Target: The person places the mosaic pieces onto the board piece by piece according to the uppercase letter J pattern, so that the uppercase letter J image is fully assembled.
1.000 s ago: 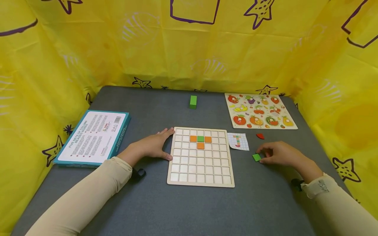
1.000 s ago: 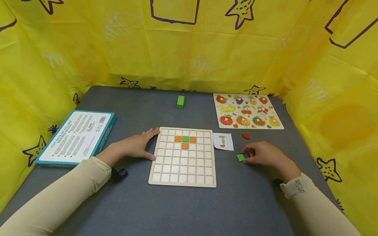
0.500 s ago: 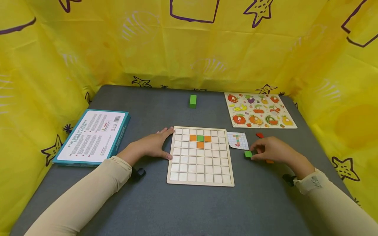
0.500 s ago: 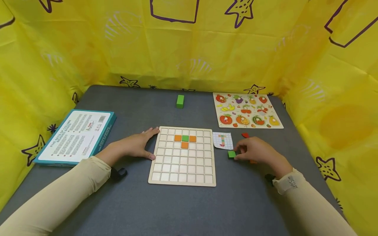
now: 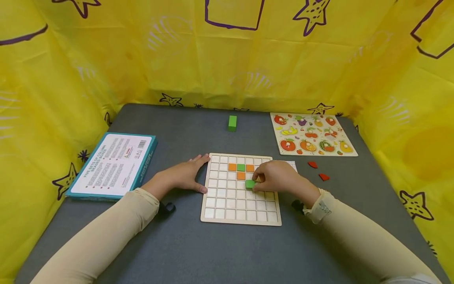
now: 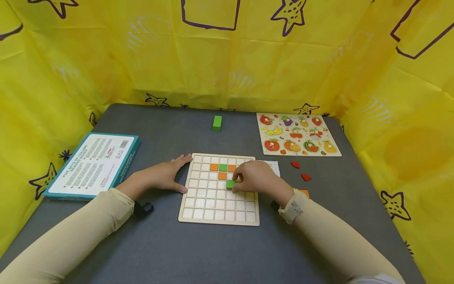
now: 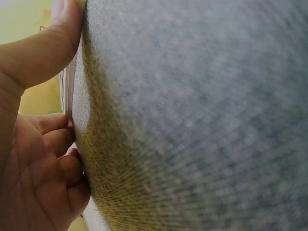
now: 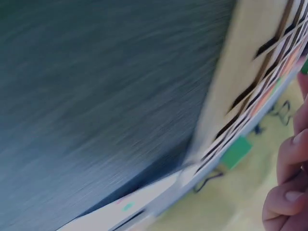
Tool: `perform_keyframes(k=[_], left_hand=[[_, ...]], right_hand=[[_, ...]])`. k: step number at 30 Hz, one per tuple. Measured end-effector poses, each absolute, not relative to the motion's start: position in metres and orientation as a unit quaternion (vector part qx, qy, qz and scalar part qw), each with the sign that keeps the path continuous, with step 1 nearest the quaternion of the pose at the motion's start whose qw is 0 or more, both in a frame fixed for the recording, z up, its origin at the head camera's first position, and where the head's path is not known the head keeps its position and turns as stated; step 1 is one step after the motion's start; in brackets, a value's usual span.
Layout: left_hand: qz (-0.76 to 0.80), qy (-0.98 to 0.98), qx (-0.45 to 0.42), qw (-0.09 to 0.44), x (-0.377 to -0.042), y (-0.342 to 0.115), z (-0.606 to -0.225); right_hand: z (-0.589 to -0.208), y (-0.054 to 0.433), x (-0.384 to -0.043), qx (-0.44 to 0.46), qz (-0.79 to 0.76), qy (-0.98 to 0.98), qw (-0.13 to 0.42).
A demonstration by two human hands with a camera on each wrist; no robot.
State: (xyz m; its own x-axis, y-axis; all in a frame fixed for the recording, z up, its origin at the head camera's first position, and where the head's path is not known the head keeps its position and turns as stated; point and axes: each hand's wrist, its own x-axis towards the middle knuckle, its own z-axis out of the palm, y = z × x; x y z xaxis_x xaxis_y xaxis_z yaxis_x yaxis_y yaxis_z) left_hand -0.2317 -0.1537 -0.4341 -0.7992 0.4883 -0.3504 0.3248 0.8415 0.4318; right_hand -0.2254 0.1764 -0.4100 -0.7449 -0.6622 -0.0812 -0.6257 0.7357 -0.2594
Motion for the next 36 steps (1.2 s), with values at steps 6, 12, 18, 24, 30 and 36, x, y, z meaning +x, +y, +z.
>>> perform_keyframes(k=[6, 12, 18, 24, 30, 36], left_hand=[[0.179, 0.931, 0.224, 0.225, -0.231, -0.152, -0.433], [0.177, 0.930, 0.227, 0.228, -0.233, -0.150, -0.436], [0.182, 0.929, 0.233, 0.222, -0.232, -0.150, -0.437], [0.190, 0.929, 0.240, 0.210, -0.231, -0.151, -0.435], [0.189, 0.930, 0.237, 0.210, -0.231, -0.152, -0.434], [0.187, 0.929, 0.237, 0.211, -0.230, -0.154, -0.433]], right_hand=[[-0.411, 0.154, -0.225, -0.364, -0.087, 0.925, 0.073], [-0.414, 0.152, -0.223, -0.358, -0.084, 0.926, 0.092], [-0.415, 0.151, -0.224, -0.358, -0.100, 0.923, 0.098], [-0.415, 0.149, -0.225, -0.357, -0.104, 0.923, 0.099], [-0.414, 0.148, -0.227, -0.353, -0.104, 0.924, 0.104], [-0.411, 0.175, -0.223, -0.319, -0.136, 0.932, 0.101]])
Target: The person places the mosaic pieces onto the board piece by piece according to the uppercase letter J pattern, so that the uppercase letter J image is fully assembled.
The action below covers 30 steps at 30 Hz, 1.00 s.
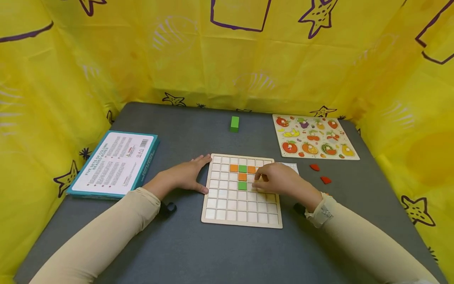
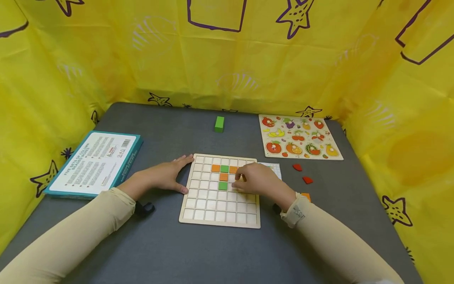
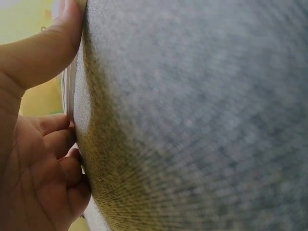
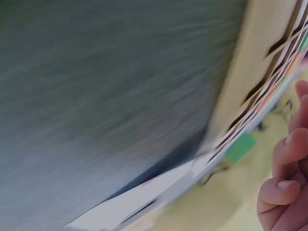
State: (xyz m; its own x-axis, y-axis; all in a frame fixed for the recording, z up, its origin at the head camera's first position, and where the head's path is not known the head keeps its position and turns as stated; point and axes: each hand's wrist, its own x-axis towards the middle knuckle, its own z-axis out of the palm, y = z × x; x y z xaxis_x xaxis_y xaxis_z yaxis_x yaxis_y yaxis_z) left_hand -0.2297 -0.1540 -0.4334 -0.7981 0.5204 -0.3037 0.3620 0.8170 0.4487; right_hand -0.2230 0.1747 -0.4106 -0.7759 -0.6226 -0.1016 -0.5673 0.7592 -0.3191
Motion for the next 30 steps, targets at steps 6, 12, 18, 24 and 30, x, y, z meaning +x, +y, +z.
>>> perform_keyframes(k=[6, 12, 18, 24, 30], left_hand=[[0.178, 0.930, 0.235, 0.219, -0.228, -0.154, -0.429], [0.159, 0.934, 0.232, 0.220, -0.228, -0.153, -0.431], [0.159, 0.936, 0.223, 0.221, -0.229, -0.151, -0.432], [0.151, 0.938, 0.218, 0.222, -0.230, -0.150, -0.429], [0.156, 0.936, 0.226, 0.221, -0.228, -0.149, -0.429]], right_hand=[[-0.408, 0.245, -0.212, -0.295, -0.167, 0.934, 0.111], [-0.403, 0.328, -0.199, -0.230, -0.191, 0.942, 0.152], [-0.408, 0.377, -0.187, -0.184, -0.202, 0.948, 0.166], [-0.416, 0.388, -0.186, -0.192, -0.204, 0.949, 0.145], [-0.421, 0.384, -0.187, -0.193, -0.202, 0.952, 0.128]])
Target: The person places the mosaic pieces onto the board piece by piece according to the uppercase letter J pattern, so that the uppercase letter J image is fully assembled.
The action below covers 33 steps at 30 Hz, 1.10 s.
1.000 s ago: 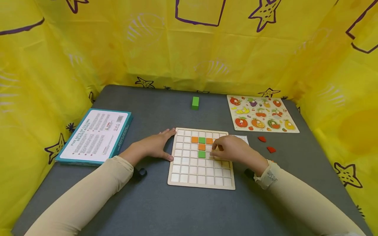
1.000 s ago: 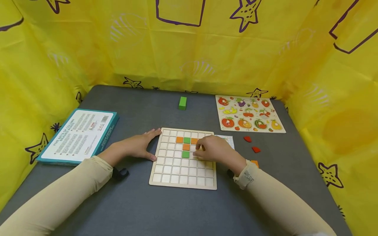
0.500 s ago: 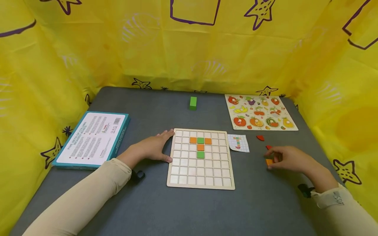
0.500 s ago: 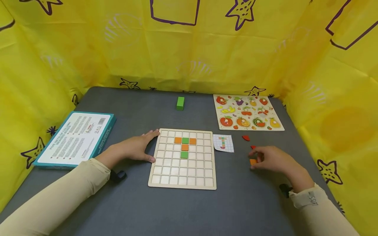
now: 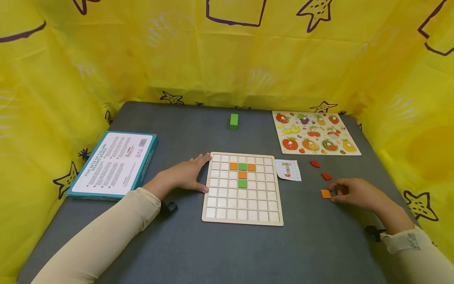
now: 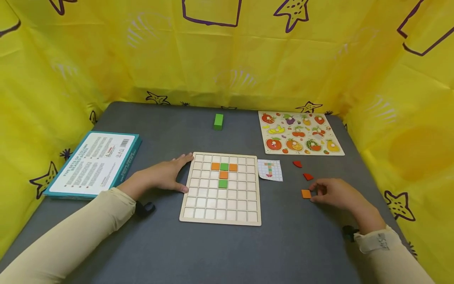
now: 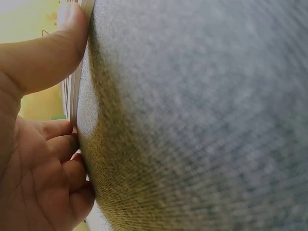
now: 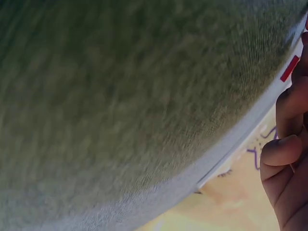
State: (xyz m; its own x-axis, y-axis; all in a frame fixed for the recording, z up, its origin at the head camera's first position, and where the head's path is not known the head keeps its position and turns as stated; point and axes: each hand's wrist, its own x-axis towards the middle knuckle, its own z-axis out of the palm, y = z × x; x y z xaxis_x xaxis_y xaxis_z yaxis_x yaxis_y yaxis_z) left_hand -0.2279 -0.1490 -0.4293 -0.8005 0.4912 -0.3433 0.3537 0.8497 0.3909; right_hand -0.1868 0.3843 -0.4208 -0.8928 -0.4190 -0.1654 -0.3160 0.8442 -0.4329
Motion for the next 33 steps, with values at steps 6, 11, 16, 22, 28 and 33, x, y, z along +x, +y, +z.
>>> perform_keyframes(k=[6, 11, 16, 22, 28, 33], left_hand=[[0.152, 0.936, 0.226, 0.223, -0.228, -0.148, -0.430], [0.157, 0.935, 0.225, 0.223, -0.229, -0.148, -0.430], [0.159, 0.935, 0.229, 0.218, -0.231, -0.150, -0.431], [0.161, 0.934, 0.230, 0.221, -0.232, -0.150, -0.432], [0.160, 0.935, 0.227, 0.221, -0.232, -0.150, -0.432], [0.160, 0.935, 0.225, 0.224, -0.231, -0.149, -0.430]], right_hand=[[-0.420, 0.382, -0.186, -0.193, -0.186, 0.955, 0.125], [-0.417, 0.380, -0.184, -0.186, -0.180, 0.959, 0.119], [-0.414, 0.358, -0.188, -0.207, -0.189, 0.954, 0.103], [-0.409, 0.300, -0.203, -0.274, -0.167, 0.943, 0.083], [-0.411, 0.228, -0.211, -0.346, -0.148, 0.923, 0.076], [-0.417, 0.184, -0.209, -0.389, -0.133, 0.909, 0.071]])
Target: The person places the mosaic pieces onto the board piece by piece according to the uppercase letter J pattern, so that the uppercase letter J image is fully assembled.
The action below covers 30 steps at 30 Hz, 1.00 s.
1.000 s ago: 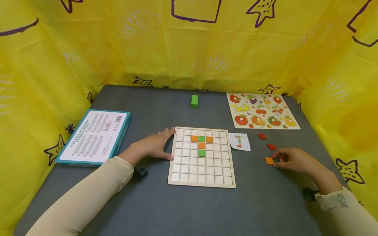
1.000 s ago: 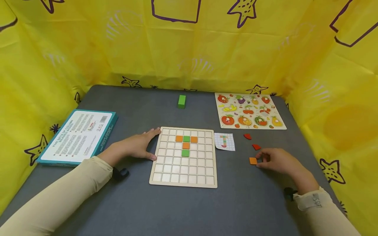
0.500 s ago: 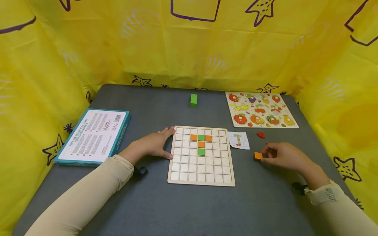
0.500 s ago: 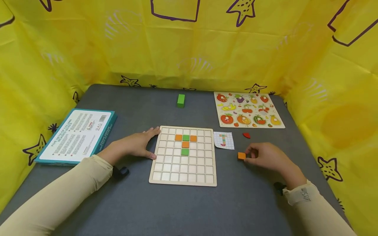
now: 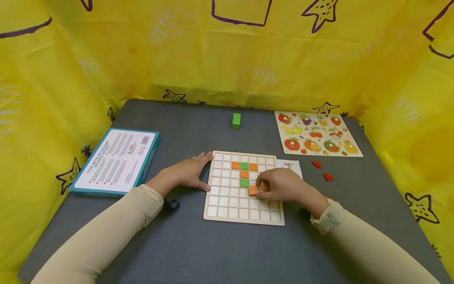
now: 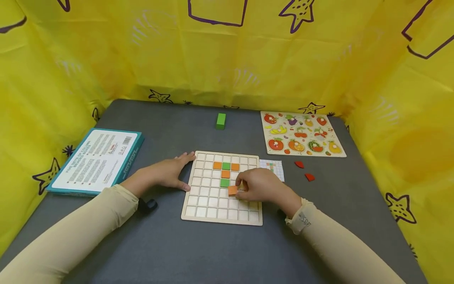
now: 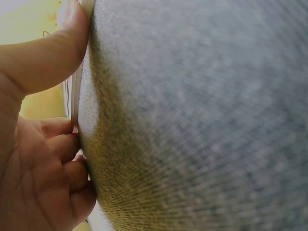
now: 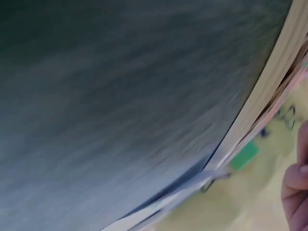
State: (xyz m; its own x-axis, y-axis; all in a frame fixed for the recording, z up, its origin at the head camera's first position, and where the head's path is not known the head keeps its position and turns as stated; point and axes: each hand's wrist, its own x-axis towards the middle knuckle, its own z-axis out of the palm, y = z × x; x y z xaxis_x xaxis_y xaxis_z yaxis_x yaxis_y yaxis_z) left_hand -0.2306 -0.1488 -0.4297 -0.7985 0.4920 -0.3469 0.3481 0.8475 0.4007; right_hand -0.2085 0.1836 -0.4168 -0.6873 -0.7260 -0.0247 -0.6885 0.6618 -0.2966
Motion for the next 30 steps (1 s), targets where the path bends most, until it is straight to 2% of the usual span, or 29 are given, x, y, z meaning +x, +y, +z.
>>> perform_keyframes(k=[7, 30], left_hand=[[0.158, 0.935, 0.226, 0.223, -0.228, -0.148, -0.430], [0.158, 0.938, 0.223, 0.215, -0.232, -0.150, -0.434]], right_hand=[[-0.416, 0.158, -0.206, -0.404, -0.104, 0.905, 0.077], [-0.419, 0.152, -0.210, -0.403, -0.093, 0.907, 0.074]])
